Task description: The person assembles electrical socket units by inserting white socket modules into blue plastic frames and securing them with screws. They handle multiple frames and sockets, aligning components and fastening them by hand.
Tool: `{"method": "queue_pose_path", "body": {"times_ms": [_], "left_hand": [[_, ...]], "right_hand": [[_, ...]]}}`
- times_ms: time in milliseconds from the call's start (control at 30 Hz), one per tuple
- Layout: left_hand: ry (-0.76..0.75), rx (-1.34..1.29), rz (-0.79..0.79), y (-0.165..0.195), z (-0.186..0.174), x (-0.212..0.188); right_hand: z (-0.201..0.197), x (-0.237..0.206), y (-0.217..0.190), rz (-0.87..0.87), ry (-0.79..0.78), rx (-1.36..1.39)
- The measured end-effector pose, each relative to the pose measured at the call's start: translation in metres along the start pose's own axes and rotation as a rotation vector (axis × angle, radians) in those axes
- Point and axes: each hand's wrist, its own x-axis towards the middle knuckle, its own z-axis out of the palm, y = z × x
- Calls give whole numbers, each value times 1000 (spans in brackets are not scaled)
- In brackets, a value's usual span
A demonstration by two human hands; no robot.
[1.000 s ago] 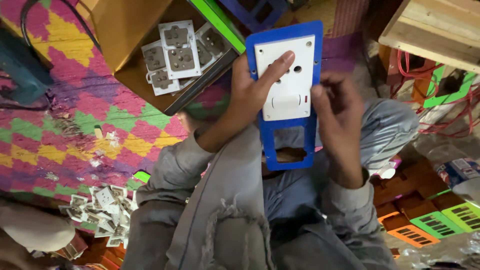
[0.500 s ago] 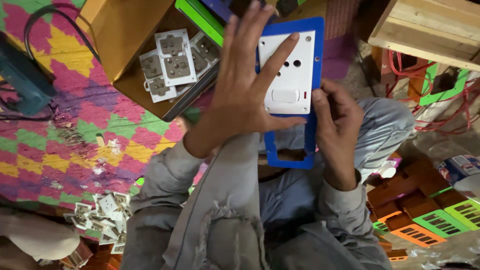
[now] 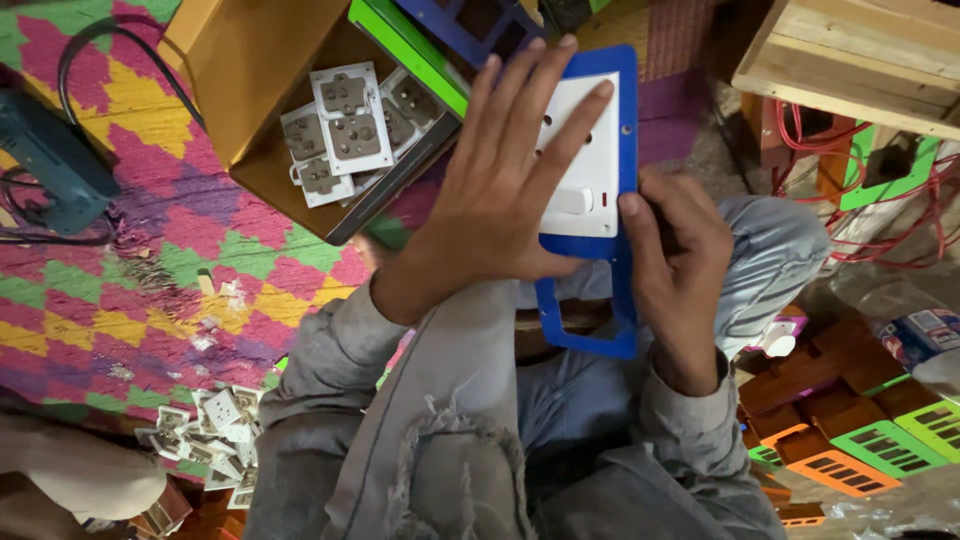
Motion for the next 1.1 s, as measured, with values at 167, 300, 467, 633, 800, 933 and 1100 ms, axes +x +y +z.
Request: {"method": "queue_pose_path", "body": {"times_ms": [167,300,467,633,800,933,1100], "left_hand": [[22,-83,19,-4,3,-4],[81,-320,-56,-12,14,-14],[127,-780,-161,-29,43,-28],[120,-941,-191,-56,92,-41],[296,-1634,-504,-92,137,-44],[193,-2016,-557,-93,132,-53],[99,-2175,-451,-69,100,-40]], "right_hand": [[-5,-6,-10,-33,-31,-78],[-19,-7,6,-90,-74,-19],[-26,47,87,-163,164,-266],[7,84,167,-341,2,-407],[24,77,192,-343,90,-584],[25,76,197,-367,100,-566],[30,75,201,-442,93,-576]]}}
